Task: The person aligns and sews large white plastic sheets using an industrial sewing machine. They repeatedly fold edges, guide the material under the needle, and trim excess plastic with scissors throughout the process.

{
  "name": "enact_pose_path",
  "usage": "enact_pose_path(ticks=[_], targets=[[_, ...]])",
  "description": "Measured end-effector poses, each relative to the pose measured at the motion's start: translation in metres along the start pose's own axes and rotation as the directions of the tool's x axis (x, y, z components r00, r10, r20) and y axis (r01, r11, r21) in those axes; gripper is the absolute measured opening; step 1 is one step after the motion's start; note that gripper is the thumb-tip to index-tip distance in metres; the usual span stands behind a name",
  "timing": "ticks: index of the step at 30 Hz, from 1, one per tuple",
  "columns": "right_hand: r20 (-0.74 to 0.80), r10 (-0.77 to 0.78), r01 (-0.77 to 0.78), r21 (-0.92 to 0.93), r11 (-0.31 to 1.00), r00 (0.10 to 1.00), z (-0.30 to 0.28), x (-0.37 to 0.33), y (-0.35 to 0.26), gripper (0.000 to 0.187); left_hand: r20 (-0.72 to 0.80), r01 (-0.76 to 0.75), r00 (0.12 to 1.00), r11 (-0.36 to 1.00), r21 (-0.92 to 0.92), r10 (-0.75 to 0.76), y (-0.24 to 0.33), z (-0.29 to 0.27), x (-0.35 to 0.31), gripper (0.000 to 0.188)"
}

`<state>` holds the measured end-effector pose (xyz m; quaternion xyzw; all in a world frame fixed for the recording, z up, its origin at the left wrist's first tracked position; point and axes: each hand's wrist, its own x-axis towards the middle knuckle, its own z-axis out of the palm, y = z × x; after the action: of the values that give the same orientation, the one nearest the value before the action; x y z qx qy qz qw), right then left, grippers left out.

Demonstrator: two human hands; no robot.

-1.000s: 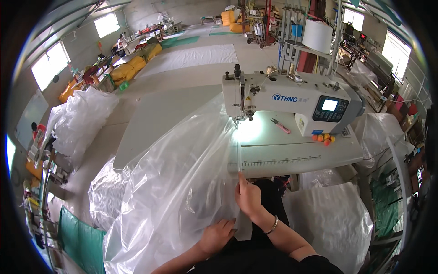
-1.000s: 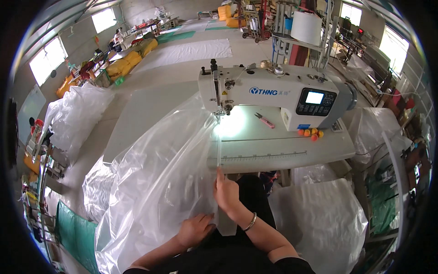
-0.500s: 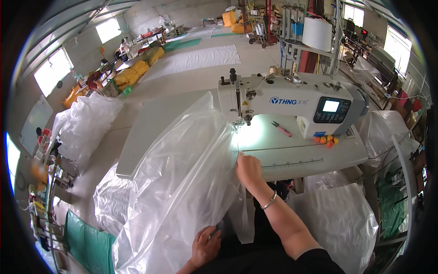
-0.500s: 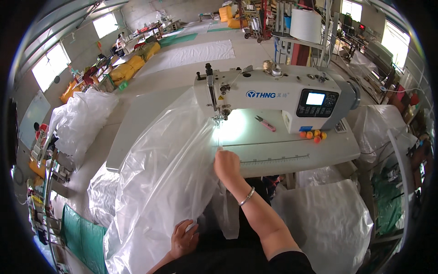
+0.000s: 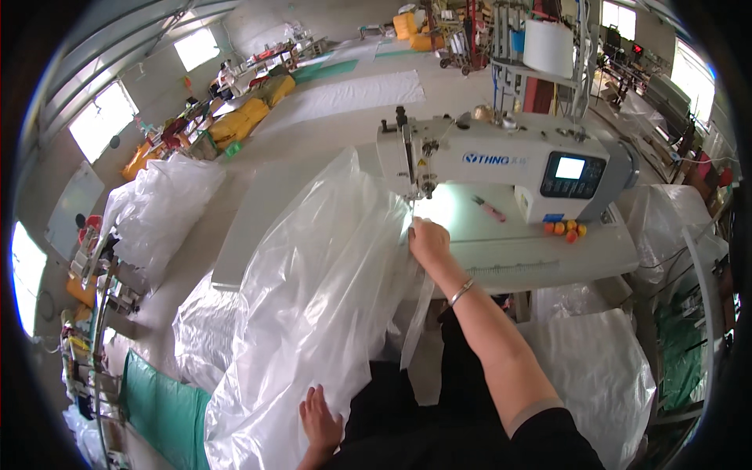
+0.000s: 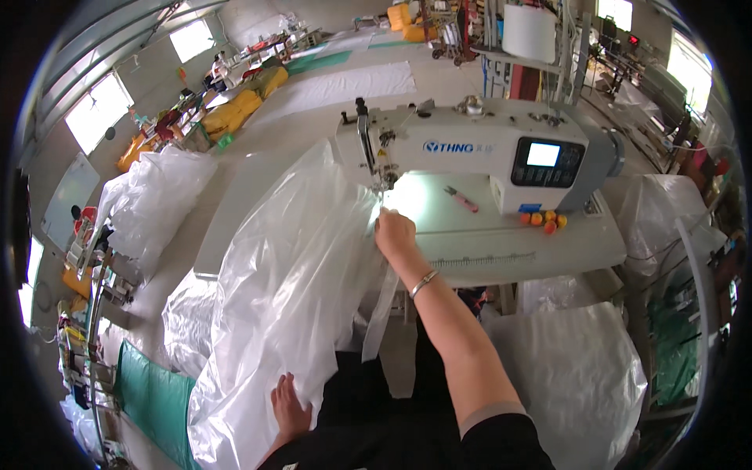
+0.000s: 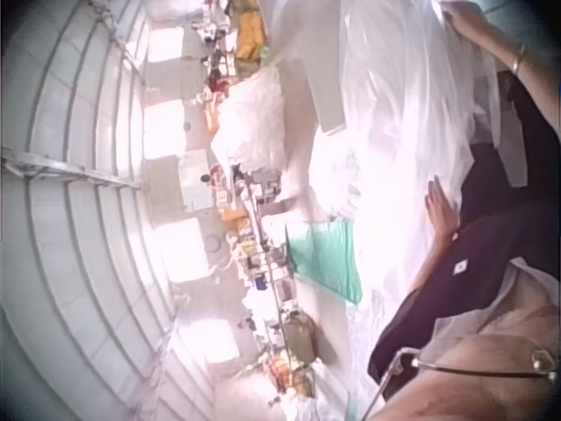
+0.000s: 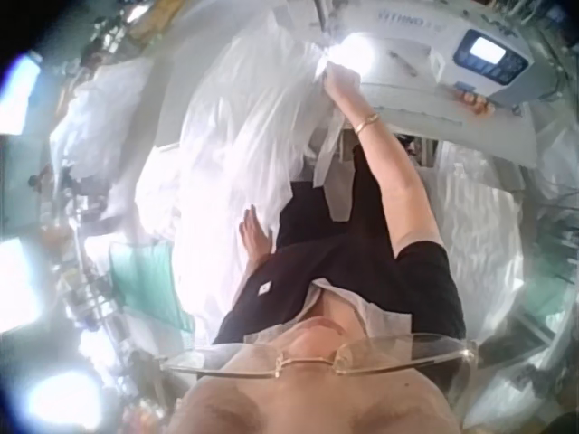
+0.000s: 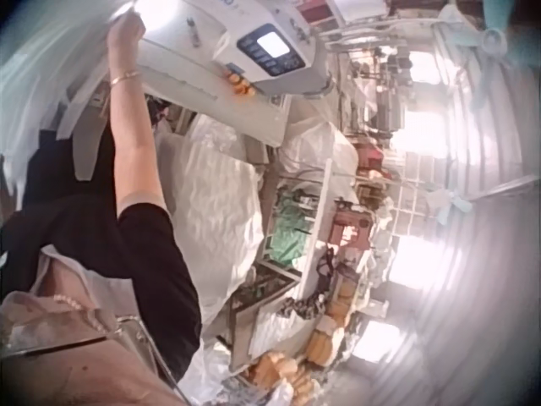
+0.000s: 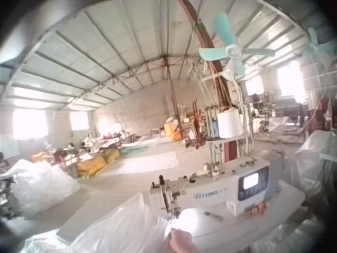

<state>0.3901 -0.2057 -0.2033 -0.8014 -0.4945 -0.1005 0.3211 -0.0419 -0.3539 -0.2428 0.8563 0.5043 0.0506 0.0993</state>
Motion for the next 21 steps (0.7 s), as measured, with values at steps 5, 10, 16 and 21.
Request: enact_pose_path(ticks=[5,10,16,21], targets=[[-0.125,-0.297,0.322,0.337,0.885,0.947,-0.053,-0.067,-0.049,0.02,-0.019,0.37,0.918,0.874,-0.315,-0.395,-0.055,-0.051,0.009,0.037],[0.721,-0.187,-0.133,0.362,0.923,0.667,-0.064,-0.138,-0.065,0.028,-0.155,0.165,0.888,0.613,-0.772,-0.434,-0.079,-0.179,0.029,0.043],[0.371,-0.095,-0.378,0.846,-0.377,0.924,-0.039,-0.138,-0.086,0.043,-0.119,0.085,0.934,0.533,-0.842,-0.337,-0.038,-0.262,0.035,0.044],[0.489,-0.315,-0.543,0.447,-0.711,0.814,-0.056,-0.137,-0.117,0.035,-0.05,0.065,0.972,0.471,-0.88,-0.229,0.013,-0.283,0.012,0.037]])
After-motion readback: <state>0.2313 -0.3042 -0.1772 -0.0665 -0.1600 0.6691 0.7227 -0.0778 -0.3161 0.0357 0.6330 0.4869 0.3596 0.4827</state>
